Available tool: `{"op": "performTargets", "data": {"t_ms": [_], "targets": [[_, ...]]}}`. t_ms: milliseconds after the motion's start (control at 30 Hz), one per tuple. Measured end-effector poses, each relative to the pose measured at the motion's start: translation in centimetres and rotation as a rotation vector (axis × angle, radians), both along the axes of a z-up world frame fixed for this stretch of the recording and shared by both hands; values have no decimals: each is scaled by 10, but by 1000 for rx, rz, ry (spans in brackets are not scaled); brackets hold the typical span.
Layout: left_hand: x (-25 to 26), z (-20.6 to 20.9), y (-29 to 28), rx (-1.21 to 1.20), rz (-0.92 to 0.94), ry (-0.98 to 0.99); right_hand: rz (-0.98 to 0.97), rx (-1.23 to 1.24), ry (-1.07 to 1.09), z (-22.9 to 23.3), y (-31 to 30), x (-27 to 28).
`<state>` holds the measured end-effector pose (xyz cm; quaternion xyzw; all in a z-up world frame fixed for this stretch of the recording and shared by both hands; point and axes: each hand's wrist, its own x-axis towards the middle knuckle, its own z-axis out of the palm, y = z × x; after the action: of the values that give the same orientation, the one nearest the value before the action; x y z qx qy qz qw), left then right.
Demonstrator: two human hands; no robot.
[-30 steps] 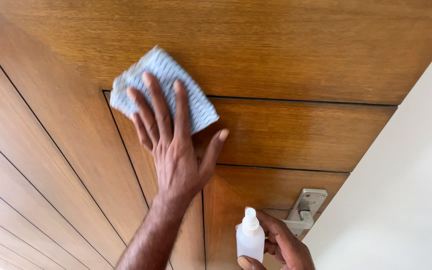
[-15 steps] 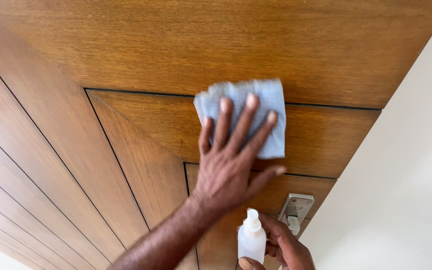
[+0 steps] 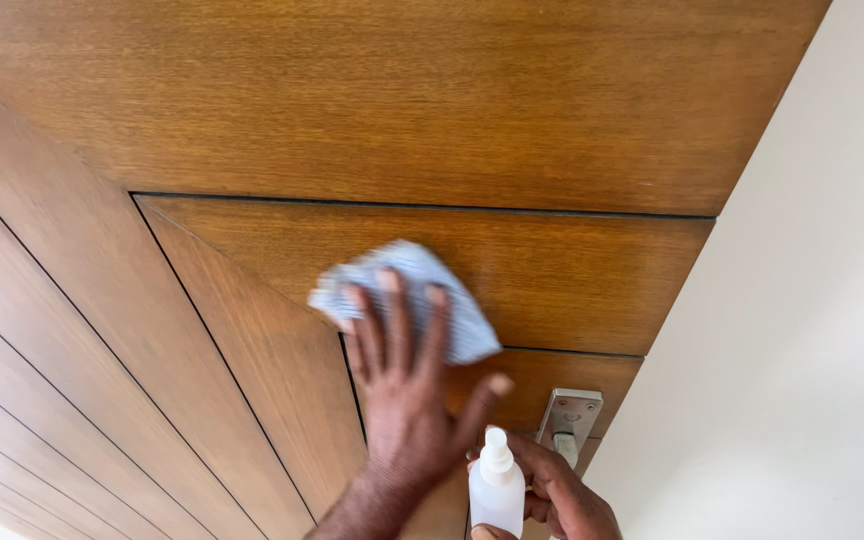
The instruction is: The person cleans a wooden door by spraying a cleaning solution from a small white bottle onto a blue cloth and wiping the surface. They systematically clean the door panels and the area around the handle, occasionally reapplying the solution to the cloth.
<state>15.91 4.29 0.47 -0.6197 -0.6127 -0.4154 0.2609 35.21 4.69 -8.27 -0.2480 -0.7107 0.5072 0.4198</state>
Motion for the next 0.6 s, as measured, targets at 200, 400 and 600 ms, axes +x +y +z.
{"op": "performTargets", "data": {"t_ms": [200, 400, 600], "targets": [[21, 32, 7, -211, -159, 276, -6, 149, 74, 6, 1, 16], [-21, 100, 19, 52, 14, 213, 30, 113, 58, 4, -11, 9], [-34, 62, 9, 200, 96, -41, 61, 55, 14, -6, 3, 16]]}}
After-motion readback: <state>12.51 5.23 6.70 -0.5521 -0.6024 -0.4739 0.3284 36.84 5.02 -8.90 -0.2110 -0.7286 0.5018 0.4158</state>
